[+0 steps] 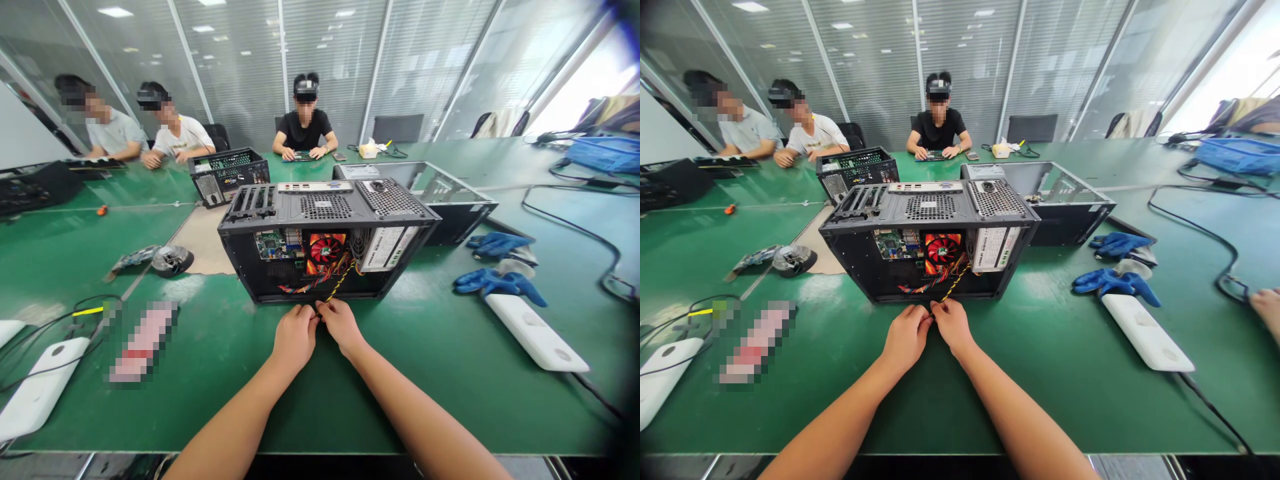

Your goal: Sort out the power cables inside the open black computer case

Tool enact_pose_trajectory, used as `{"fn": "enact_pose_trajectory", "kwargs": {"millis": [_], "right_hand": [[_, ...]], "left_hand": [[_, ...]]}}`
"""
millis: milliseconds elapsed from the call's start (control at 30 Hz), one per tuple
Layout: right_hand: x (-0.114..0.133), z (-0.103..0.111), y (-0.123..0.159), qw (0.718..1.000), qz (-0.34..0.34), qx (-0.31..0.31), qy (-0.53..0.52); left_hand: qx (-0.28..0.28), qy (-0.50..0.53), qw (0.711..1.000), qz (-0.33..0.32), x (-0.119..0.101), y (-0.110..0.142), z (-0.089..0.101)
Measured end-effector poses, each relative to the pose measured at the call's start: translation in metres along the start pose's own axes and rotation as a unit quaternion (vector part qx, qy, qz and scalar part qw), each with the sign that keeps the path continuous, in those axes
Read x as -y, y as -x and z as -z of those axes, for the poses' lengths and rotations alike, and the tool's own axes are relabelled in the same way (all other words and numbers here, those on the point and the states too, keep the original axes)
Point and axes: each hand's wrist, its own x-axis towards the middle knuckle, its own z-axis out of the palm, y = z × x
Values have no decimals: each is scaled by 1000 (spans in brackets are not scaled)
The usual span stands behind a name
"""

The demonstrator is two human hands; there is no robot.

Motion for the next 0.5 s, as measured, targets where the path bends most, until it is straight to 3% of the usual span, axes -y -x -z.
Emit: {"fn": "enact_pose_trajectory", "kwargs": {"millis": [500], "right_hand": [[-8,11,2,998,23,45,-45]], "left_hand": [[14,58,998,-18,1,-2,-1]]}}
